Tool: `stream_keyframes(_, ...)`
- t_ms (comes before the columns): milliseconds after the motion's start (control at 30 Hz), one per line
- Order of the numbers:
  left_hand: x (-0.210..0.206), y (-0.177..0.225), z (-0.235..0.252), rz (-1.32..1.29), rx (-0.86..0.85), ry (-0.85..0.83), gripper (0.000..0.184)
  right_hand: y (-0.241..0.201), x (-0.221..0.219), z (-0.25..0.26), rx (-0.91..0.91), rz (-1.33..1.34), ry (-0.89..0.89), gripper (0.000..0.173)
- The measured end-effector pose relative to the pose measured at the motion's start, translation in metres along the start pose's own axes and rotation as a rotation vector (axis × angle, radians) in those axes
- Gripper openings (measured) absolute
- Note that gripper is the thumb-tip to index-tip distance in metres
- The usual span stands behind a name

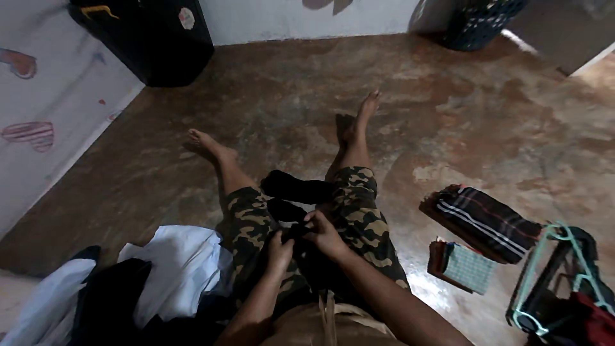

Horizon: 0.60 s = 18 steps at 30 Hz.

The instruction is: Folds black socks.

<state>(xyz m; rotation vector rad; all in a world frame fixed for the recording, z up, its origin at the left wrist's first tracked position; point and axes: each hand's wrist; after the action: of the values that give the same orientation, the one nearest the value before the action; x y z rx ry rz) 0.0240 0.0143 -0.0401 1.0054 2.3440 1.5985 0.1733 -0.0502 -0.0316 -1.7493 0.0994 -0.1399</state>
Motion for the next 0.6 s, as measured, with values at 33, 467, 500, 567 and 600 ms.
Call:
stream_keyframes(33,0.002,0.001,0.003,-0.068,0.027,0.049,0.029,-0.004,-0.002,-0.003,0.023,0.095,-0.070,0.043)
stream_keyframes(467,0.004,0.024,-0.008,-0.051,0.044,-0.052,0.025,-0.008,0.001,-0.003,-0.091,-0.019,-0.007,0.043)
stream_keyframes(500,-0.001,0.030,-0.018,-0.051,0.022,-0.127,0.028,-0.005,0.003,0.000,-0.132,-0.182,0.077,0.043)
stream_keyframes(567,-0.008,0.037,-0.030,-0.025,-0.024,-0.224,0.034,-0.005,0.009,0.005,-0.171,-0.349,0.179,0.049)
stream_keyframes(600,-0.008,0.034,-0.027,-0.006,-0.025,-0.195,0.036,-0.008,0.010,0.004,-0.151,-0.334,0.177,0.050)
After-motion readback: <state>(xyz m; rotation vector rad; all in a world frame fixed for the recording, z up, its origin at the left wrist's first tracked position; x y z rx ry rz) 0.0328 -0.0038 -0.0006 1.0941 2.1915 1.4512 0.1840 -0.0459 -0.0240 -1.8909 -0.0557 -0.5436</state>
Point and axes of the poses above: each hand's wrist, its own z-axis towards the middle knuckle, its own x-axis out of the back of the hand, y = z × x, and after that the axes turned 7 degrees about -y, right-handed
